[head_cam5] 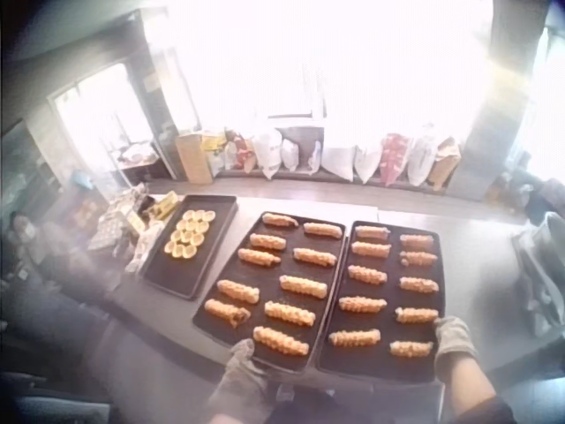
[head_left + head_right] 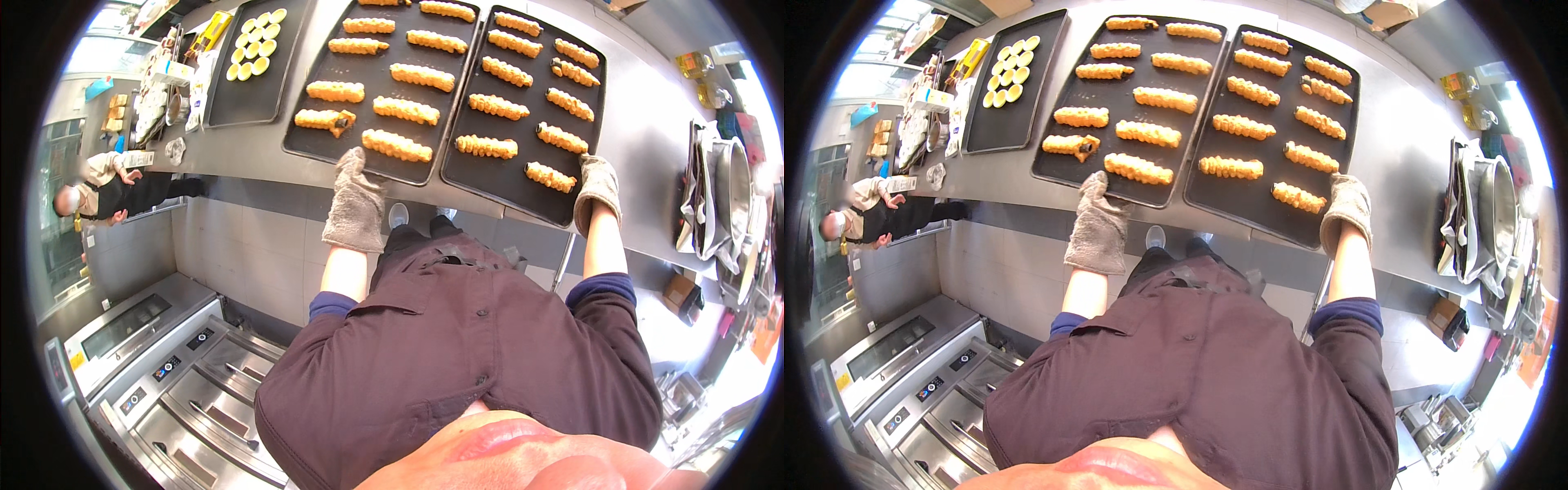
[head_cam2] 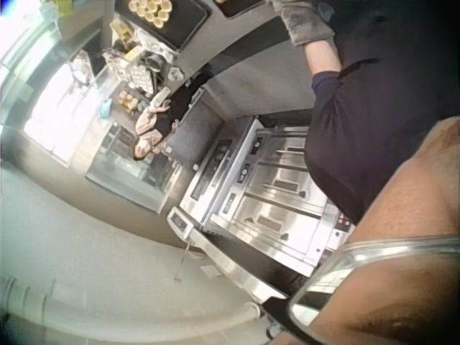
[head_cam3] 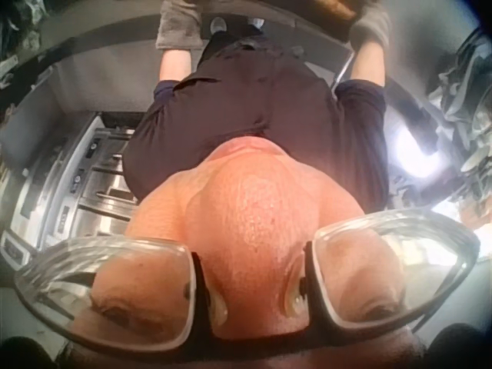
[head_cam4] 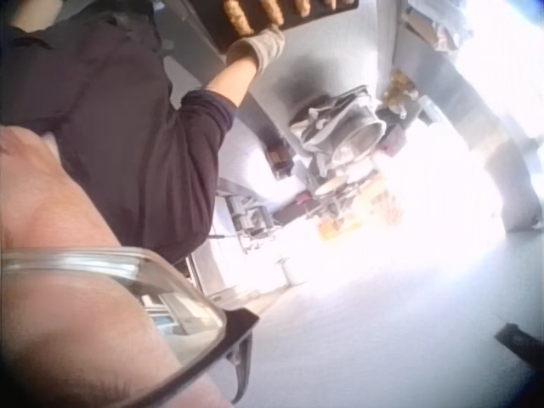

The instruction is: The person lines multiple baking trays with parchment paper, then removes a mixing bowl from a stand mixer and places it on the counter. They operate an industrial oven, put on oven mitts, and remove two trays of baked pastries, placing them on the counter.

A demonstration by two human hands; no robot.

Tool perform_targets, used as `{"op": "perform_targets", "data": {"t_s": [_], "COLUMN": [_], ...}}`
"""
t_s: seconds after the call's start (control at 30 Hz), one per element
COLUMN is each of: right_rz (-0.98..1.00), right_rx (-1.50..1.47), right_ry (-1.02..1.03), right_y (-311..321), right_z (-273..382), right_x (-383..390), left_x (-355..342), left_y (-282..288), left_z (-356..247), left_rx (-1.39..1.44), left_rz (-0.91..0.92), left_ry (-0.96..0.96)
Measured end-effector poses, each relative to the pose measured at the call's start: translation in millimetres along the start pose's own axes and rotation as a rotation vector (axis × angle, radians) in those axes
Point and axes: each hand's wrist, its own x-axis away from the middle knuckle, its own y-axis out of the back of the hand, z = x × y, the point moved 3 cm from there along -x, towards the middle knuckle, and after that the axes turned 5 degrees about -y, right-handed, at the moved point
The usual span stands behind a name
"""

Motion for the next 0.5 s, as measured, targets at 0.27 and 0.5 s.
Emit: {"op": "perform_targets", "data": {"t_s": [0.27, 0.5], "right_rz": [-0.022, -0.139], "right_rx": [-0.057, -0.118], "right_ry": [0.013, -0.001], "right_y": [-12.6, -21.5], "right_z": [-35.9, -142.1], "right_x": [-0.9, 9.6], "left_x": [23.3, 48.6], "left_y": [3.7, 11.4], "left_z": [-24.0, -23.1], "left_rx": [-0.66, -0.283], "left_rz": [0.263, 0.1], "left_ry": [0.284, 0.894]}}
